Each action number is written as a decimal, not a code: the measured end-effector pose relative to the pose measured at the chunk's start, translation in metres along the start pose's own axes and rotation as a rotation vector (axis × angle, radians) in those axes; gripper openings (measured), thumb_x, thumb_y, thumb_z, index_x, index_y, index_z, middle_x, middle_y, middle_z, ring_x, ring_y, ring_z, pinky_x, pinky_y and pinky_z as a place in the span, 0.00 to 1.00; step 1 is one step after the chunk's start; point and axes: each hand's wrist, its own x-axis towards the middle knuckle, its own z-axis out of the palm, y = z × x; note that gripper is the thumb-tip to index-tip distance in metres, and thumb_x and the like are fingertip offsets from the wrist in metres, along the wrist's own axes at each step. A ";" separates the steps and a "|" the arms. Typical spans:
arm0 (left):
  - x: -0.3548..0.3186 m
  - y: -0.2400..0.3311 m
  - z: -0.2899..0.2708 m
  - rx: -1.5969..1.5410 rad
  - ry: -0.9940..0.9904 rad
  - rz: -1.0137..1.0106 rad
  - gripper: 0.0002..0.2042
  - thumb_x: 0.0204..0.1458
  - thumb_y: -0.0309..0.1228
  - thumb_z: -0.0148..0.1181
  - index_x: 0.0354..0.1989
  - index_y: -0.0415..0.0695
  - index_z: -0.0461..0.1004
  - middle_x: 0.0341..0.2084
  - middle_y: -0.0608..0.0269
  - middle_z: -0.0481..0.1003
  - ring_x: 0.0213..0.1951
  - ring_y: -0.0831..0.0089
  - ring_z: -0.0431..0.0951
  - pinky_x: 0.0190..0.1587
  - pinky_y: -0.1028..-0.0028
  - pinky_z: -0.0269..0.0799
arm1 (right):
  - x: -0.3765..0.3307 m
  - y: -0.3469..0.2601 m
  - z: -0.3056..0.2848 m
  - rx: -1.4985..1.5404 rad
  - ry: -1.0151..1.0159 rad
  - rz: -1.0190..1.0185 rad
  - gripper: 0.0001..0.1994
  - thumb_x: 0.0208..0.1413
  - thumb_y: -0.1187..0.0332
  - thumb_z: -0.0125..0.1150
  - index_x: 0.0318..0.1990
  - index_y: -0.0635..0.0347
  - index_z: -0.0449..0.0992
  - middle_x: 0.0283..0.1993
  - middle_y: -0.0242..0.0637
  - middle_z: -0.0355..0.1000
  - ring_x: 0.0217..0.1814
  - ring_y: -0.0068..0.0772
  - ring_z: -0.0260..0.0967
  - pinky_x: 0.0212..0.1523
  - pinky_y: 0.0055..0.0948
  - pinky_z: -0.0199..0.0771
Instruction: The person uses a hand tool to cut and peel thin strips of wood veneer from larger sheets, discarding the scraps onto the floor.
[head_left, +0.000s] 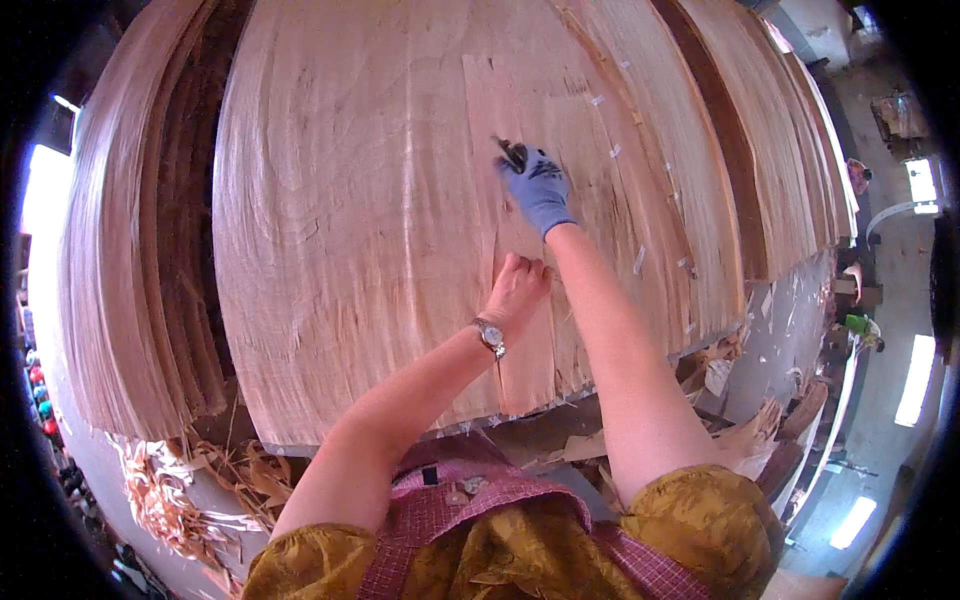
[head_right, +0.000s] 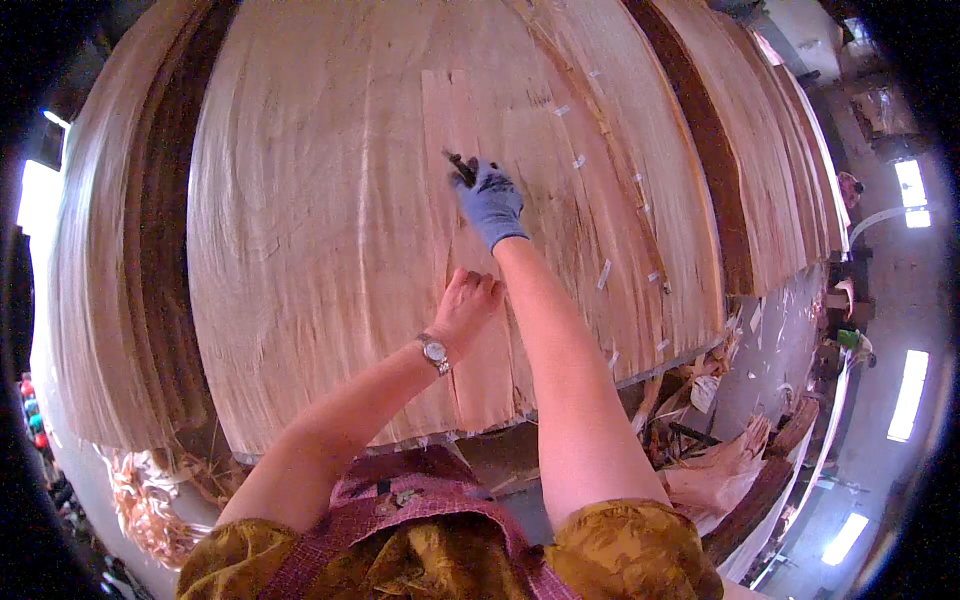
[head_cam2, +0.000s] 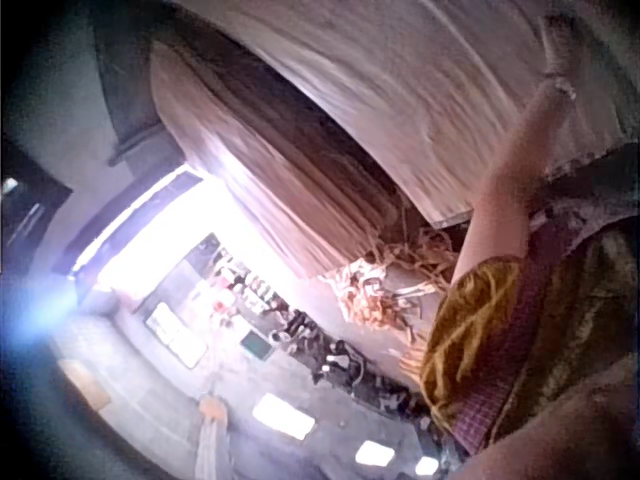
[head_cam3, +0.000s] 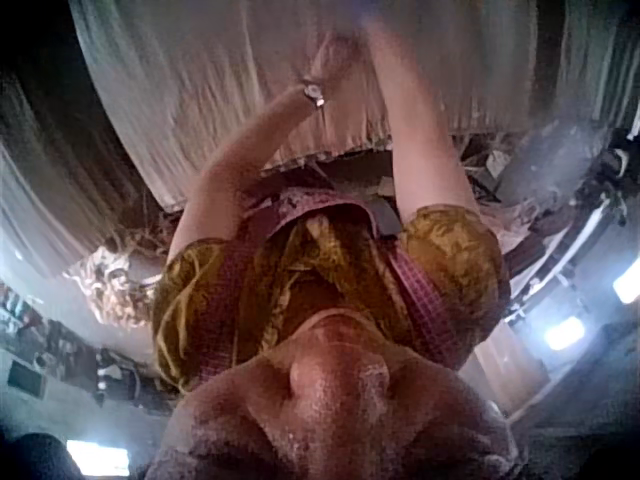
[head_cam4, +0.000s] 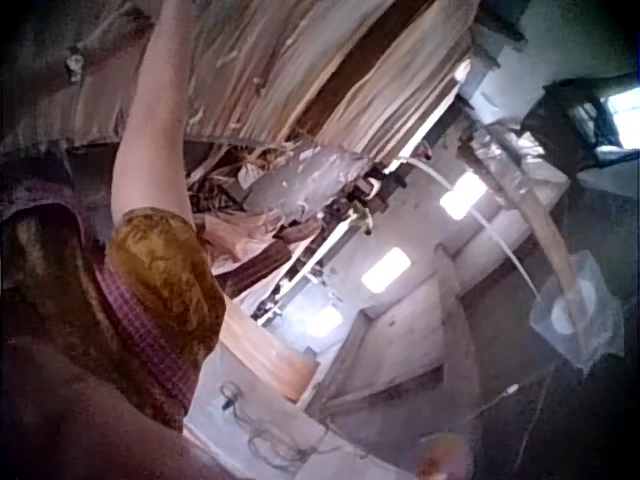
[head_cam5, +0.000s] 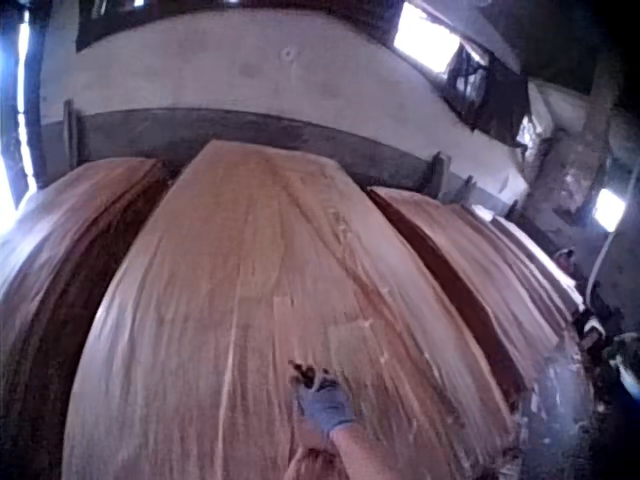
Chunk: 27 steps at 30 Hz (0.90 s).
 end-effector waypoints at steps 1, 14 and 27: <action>0.001 -0.002 -0.001 -0.019 0.014 -0.018 0.17 0.41 0.30 0.61 0.43 0.49 0.72 0.41 0.67 0.73 0.49 0.70 0.72 0.57 0.66 0.57 | 0.012 0.010 -0.002 0.253 0.095 -0.013 0.30 0.52 0.45 0.65 0.52 0.61 0.74 0.41 0.43 0.77 0.44 0.43 0.75 0.45 0.40 0.73; -0.004 0.009 -0.004 -0.158 -0.003 -0.157 0.13 0.48 0.27 0.56 0.44 0.46 0.73 0.39 0.61 0.75 0.47 0.66 0.76 0.54 0.63 0.63 | -0.007 -0.013 0.007 -0.097 0.007 -0.147 0.36 0.54 0.42 0.59 0.61 0.62 0.64 0.47 0.48 0.76 0.46 0.48 0.76 0.44 0.42 0.76; -0.007 0.005 0.003 -0.296 0.177 -0.226 0.12 0.48 0.23 0.52 0.42 0.47 0.74 0.32 0.60 0.74 0.39 0.57 0.77 0.47 0.60 0.67 | -0.069 0.258 -0.149 1.846 -0.132 -0.064 0.21 0.69 0.60 0.45 0.63 0.60 0.65 0.64 0.32 0.64 0.65 0.30 0.59 0.69 0.31 0.56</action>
